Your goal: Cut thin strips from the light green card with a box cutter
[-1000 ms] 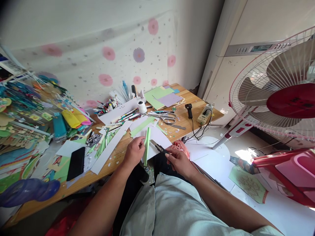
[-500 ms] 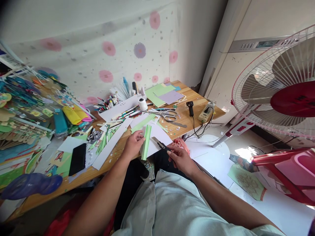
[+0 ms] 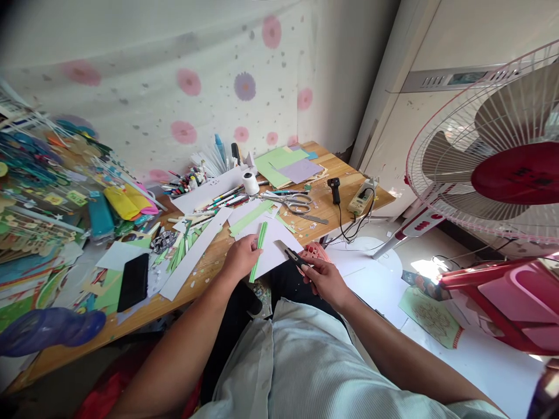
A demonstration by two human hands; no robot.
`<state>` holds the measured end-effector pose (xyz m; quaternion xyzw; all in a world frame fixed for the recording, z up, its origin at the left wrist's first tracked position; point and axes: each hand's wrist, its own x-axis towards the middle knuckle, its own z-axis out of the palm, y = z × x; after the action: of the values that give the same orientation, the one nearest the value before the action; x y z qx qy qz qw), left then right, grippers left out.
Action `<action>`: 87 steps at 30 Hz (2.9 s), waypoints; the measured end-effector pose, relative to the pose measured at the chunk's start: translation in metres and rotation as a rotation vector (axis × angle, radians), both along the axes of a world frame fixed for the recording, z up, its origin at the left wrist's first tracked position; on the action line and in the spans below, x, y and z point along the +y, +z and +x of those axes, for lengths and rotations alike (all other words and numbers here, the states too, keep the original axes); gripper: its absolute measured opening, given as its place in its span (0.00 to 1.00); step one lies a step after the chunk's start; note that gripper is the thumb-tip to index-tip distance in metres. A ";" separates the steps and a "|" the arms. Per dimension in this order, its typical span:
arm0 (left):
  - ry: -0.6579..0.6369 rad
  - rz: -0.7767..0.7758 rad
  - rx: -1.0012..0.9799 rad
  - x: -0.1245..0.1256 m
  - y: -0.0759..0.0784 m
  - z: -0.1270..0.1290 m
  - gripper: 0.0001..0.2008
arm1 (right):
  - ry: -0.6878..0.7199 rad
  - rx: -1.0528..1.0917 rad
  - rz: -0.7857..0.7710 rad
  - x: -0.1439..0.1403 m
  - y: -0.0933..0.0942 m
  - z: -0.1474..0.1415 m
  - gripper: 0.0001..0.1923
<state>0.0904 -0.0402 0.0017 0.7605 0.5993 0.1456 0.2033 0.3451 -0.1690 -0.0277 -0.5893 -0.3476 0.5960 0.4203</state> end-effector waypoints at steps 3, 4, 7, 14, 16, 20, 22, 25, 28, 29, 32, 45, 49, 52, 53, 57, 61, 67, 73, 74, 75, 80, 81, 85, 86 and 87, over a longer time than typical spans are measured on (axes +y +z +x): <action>-0.075 0.004 -0.013 -0.001 0.000 -0.002 0.14 | 0.000 0.000 0.019 -0.002 0.002 0.004 0.41; -0.101 0.015 -0.004 -0.001 0.001 -0.003 0.13 | -0.002 -0.005 0.029 -0.002 0.003 0.006 0.41; -0.170 0.071 0.061 -0.003 0.004 -0.006 0.12 | -0.009 -0.014 0.043 -0.006 0.006 0.014 0.42; -0.282 0.193 0.217 -0.006 0.005 -0.006 0.11 | -0.036 -0.017 0.027 -0.020 0.010 0.025 0.41; -0.285 0.224 0.208 -0.008 0.003 -0.004 0.08 | -0.043 -0.007 0.034 -0.024 0.006 0.028 0.41; -0.287 0.240 0.144 -0.010 -0.004 0.000 0.06 | -0.050 -0.001 0.014 -0.029 0.000 0.030 0.42; -0.278 0.238 0.106 -0.009 -0.007 0.001 0.04 | -0.055 -0.005 0.005 -0.030 0.000 0.029 0.42; -0.247 0.224 0.033 -0.004 -0.012 0.003 0.06 | -0.059 0.004 0.005 -0.029 0.003 0.026 0.39; -0.204 0.177 -0.027 0.001 -0.016 0.004 0.12 | -0.056 0.014 0.003 -0.027 0.007 0.025 0.37; -0.193 0.157 -0.044 0.002 -0.017 0.004 0.13 | -0.056 0.014 0.003 -0.027 0.007 0.025 0.36; -0.186 0.113 -0.094 0.003 -0.017 0.004 0.09 | -0.059 0.017 0.010 -0.028 0.004 0.028 0.37; -0.229 0.247 -0.172 -0.001 -0.020 0.003 0.05 | -0.095 0.017 0.027 -0.026 -0.001 0.037 0.43; -0.246 0.286 -0.211 -0.002 -0.025 0.001 0.06 | -0.091 0.017 0.036 -0.022 0.001 0.040 0.43; -0.268 0.331 -0.207 -0.003 -0.027 -0.001 0.06 | -0.053 0.030 0.065 -0.018 0.002 0.042 0.42; -0.281 0.351 -0.202 -0.004 -0.028 -0.001 0.06 | -0.043 0.031 0.073 -0.017 0.003 0.043 0.42; -0.342 0.424 -0.177 -0.009 -0.027 -0.003 0.05 | -0.017 0.009 0.072 -0.015 0.007 0.048 0.43; -0.376 0.457 -0.157 -0.013 -0.028 -0.005 0.05 | 0.027 0.014 0.064 -0.014 0.008 0.052 0.42; -0.388 0.462 -0.188 -0.013 -0.030 -0.007 0.05 | 0.082 0.023 0.060 -0.012 0.007 0.053 0.41; -0.416 0.496 -0.211 -0.015 -0.033 -0.008 0.06 | 0.051 0.052 0.110 -0.011 0.004 0.056 0.38; -0.423 0.504 -0.212 -0.015 -0.033 -0.008 0.07 | 0.053 0.055 0.107 -0.012 0.004 0.056 0.38; -0.427 0.510 -0.214 -0.015 -0.034 -0.009 0.07 | 0.057 0.056 0.102 -0.012 0.004 0.057 0.38; -0.428 0.519 -0.227 -0.016 -0.035 -0.010 0.08 | 0.075 0.037 0.101 -0.013 0.002 0.061 0.39; -0.429 0.519 -0.229 -0.016 -0.035 -0.010 0.08 | 0.076 0.036 0.104 -0.013 0.002 0.061 0.39; -0.429 0.515 -0.236 -0.016 -0.034 -0.010 0.08 | 0.081 0.049 0.098 -0.014 0.000 0.062 0.39; -0.429 0.512 -0.239 -0.016 -0.035 -0.010 0.08 | 0.084 0.052 0.094 -0.014 0.000 0.062 0.39; -0.428 0.509 -0.241 -0.016 -0.035 -0.010 0.08 | 0.085 0.053 0.091 -0.014 0.000 0.062 0.39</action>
<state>0.0800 -0.0566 -0.0331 0.8726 0.3424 0.3329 0.1023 0.4069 -0.1832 -0.0273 -0.5384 -0.3876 0.6123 0.4300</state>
